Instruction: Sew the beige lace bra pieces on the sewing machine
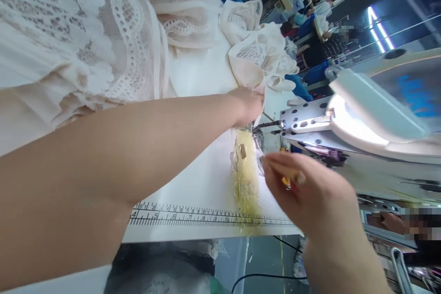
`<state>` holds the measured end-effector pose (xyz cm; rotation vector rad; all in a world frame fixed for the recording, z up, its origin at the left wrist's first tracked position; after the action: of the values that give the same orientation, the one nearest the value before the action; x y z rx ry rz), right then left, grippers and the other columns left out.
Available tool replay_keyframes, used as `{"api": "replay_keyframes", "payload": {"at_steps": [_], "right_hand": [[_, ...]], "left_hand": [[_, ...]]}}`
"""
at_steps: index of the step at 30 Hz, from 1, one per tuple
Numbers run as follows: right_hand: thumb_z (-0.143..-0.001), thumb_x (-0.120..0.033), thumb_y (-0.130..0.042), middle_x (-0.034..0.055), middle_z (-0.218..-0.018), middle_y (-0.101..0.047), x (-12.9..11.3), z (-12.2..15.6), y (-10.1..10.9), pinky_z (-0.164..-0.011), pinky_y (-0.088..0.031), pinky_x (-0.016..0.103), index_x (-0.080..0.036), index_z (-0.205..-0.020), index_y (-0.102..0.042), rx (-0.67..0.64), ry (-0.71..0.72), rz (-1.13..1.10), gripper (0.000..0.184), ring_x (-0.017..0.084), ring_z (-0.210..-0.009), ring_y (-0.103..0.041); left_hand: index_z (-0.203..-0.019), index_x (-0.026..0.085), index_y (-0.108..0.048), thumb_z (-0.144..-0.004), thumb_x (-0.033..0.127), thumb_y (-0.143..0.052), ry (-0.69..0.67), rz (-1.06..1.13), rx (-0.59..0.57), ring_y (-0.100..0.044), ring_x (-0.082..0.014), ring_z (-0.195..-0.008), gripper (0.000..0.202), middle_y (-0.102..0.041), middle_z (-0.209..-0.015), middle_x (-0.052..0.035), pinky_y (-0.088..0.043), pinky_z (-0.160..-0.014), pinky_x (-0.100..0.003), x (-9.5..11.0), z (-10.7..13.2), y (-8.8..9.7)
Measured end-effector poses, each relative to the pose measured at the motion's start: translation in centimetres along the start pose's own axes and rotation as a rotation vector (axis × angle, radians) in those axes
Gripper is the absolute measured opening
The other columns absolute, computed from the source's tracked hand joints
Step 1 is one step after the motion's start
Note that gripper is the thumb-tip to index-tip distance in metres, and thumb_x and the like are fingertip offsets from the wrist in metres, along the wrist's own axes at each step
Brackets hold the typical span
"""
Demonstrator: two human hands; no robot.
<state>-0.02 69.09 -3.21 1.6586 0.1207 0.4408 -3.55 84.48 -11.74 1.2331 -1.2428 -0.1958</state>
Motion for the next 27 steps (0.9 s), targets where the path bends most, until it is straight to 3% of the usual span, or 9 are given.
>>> {"api": "replay_keyframes", "payload": {"at_steps": [2, 6, 10, 14, 18, 22, 27], "right_hand": [[-0.078, -0.025, -0.057, 0.0017, -0.067, -0.065, -0.7, 2.6, 0.4, -0.05, -0.041, 0.027, -0.023, -0.083, -0.06, 0.08, 0.015, -0.224, 0.006, 0.015, -0.053, -0.056], [-0.077, -0.023, -0.061, 0.0038, -0.074, -0.066, 0.1, 7.5, -0.6, -0.054, -0.05, 0.03, -0.024, -0.085, -0.065, 0.316, -0.332, -0.627, 0.008, 0.018, -0.062, -0.063], [-0.074, -0.028, -0.066, 0.0051, -0.07, -0.065, 2.7, 11.0, -4.0, -0.046, -0.05, 0.03, -0.02, -0.079, -0.068, 0.508, -0.648, -0.914, 0.009, 0.016, -0.052, -0.059], [-0.07, -0.031, -0.071, 0.0035, -0.062, -0.063, 5.3, 12.7, -7.9, -0.039, -0.047, 0.023, -0.018, -0.073, -0.069, 0.624, -0.821, -1.23, 0.014, 0.013, -0.047, -0.056], [-0.066, -0.034, -0.075, 0.0013, -0.061, -0.061, 6.0, 12.6, -10.0, -0.038, -0.043, 0.018, -0.02, -0.07, -0.069, 0.663, -0.87, -1.478, 0.016, 0.01, -0.047, -0.055], [-0.066, -0.033, -0.075, 0.0023, -0.065, -0.061, 5.8, 12.4, -10.1, -0.039, -0.044, 0.019, -0.019, -0.068, -0.07, 0.657, -0.85, -1.509, 0.015, 0.009, -0.046, -0.054], [-0.068, -0.031, -0.073, 0.0034, -0.064, -0.062, 5.8, 12.8, -10.2, -0.037, -0.044, 0.019, -0.018, -0.069, -0.07, 0.627, -0.828, -1.495, 0.013, 0.011, -0.046, -0.055]], "left_hand": [[-0.112, 0.02, -0.06, -0.074, 0.016, -0.057, -0.026, -0.141, -0.029, -0.024, -0.0245, -0.135, 0.038, -0.034, -0.145, -0.0039, -0.018, -0.113, -0.041, -0.1, 0.1, -0.1], [-0.116, 0.015, -0.058, -0.081, 0.022, -0.051, -0.044, -0.287, -0.043, -0.022, -0.0265, -0.136, 0.036, -0.025, -0.149, -0.0091, -0.019, -0.111, -0.045, -0.4, 0.4, -0.2], [-0.116, 0.014, -0.058, -0.086, 0.027, -0.046, -0.041, -0.332, -0.042, -0.024, -0.0278, -0.135, 0.035, -0.027, -0.147, -0.0116, -0.02, -0.11, -0.047, -0.8, 0.8, -0.2], [-0.116, 0.015, -0.059, -0.088, 0.029, -0.045, -0.026, -0.355, -0.051, -0.024, -0.0268, -0.135, 0.034, -0.028, -0.147, -0.0123, -0.02, -0.111, -0.047, -0.8, 1.3, 0.3], [-0.119, 0.016, -0.057, -0.089, 0.029, -0.045, 0.013, -0.375, -0.059, -0.024, -0.0259, -0.136, 0.035, -0.027, -0.147, -0.0124, -0.02, -0.111, -0.046, -0.6, 1.8, 0.8], [-0.128, 0.017, -0.049, -0.088, 0.03, -0.046, 0.068, -0.359, -0.059, -0.019, -0.0278, -0.137, 0.042, -0.023, -0.148, -0.0131, -0.017, -0.111, -0.049, -0.6, 2.2, 1.1], [-0.125, 0.014, -0.051, -0.087, 0.034, -0.048, 0.117, -0.364, -0.004, -0.017, -0.0298, -0.137, 0.043, -0.021, -0.149, -0.0156, -0.017, -0.111, -0.046, -1.0, 2.2, 1.2]]}}
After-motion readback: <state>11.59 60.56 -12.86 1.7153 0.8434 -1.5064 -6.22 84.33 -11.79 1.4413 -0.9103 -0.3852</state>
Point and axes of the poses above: each hand's wrist, its own z-axis away from the middle knuckle, its own y-axis out of the back of the hand, x = y × z, the point moved 4 cm from there along -z, towards the middle knuckle
